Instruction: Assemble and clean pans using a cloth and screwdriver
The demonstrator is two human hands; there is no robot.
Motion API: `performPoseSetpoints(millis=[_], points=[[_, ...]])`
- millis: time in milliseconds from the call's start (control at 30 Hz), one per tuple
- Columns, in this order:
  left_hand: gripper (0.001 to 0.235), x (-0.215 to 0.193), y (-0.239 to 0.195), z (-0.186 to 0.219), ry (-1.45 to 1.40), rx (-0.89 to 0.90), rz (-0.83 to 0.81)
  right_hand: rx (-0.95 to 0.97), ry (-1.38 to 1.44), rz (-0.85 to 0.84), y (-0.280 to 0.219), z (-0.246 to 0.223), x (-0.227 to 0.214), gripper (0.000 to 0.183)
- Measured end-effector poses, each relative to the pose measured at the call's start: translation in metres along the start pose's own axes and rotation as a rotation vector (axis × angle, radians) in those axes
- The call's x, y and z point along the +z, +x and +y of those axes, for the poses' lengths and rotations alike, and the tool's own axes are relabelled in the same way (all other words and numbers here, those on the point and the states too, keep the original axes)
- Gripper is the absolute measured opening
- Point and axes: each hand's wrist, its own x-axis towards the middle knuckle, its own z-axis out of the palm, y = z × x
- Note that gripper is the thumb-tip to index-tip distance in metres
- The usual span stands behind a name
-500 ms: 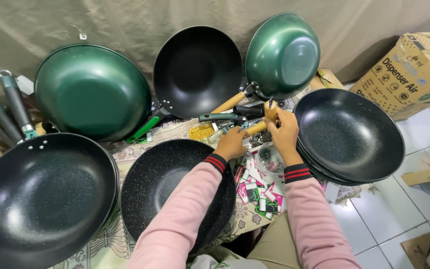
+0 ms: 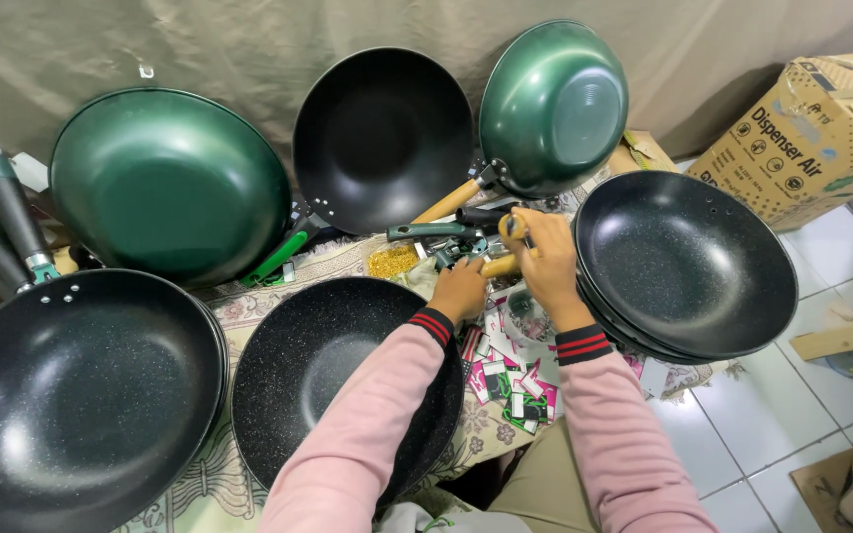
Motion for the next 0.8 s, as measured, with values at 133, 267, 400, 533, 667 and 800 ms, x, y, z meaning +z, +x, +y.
performPoseSetpoints(millis=[133, 267, 400, 533, 667, 800], points=[[0.036, -0.029, -0.029, 0.015, 0.013, -0.029, -0.01, -0.003, -0.07, -0.135, -0.021, 0.019, 0.009, 0.038], [0.031, -0.04, -0.042, 0.018, -0.026, -0.048, 0.038, -0.078, -0.354, -0.247, -0.039, 0.027, 0.025, 0.039], [0.028, -0.053, -0.056, 0.025, -0.191, -0.085, 0.012, -0.039, -0.273, -0.342, -0.061, 0.039, 0.049, 0.037], [0.054, -0.061, -0.067, 0.031, -0.034, -0.011, 0.081, 0.227, 0.018, -0.375, -0.055, 0.026, 0.044, 0.069], [0.047, -0.064, -0.073, 0.033, -0.046, 0.07, 0.121, 0.432, -0.126, -0.376, -0.06, 0.056, 0.033, 0.04], [0.047, -0.072, -0.079, 0.038, -0.015, 0.06, 0.064, 0.628, -0.427, -0.65, -0.09, 0.091, 0.041, 0.018]])
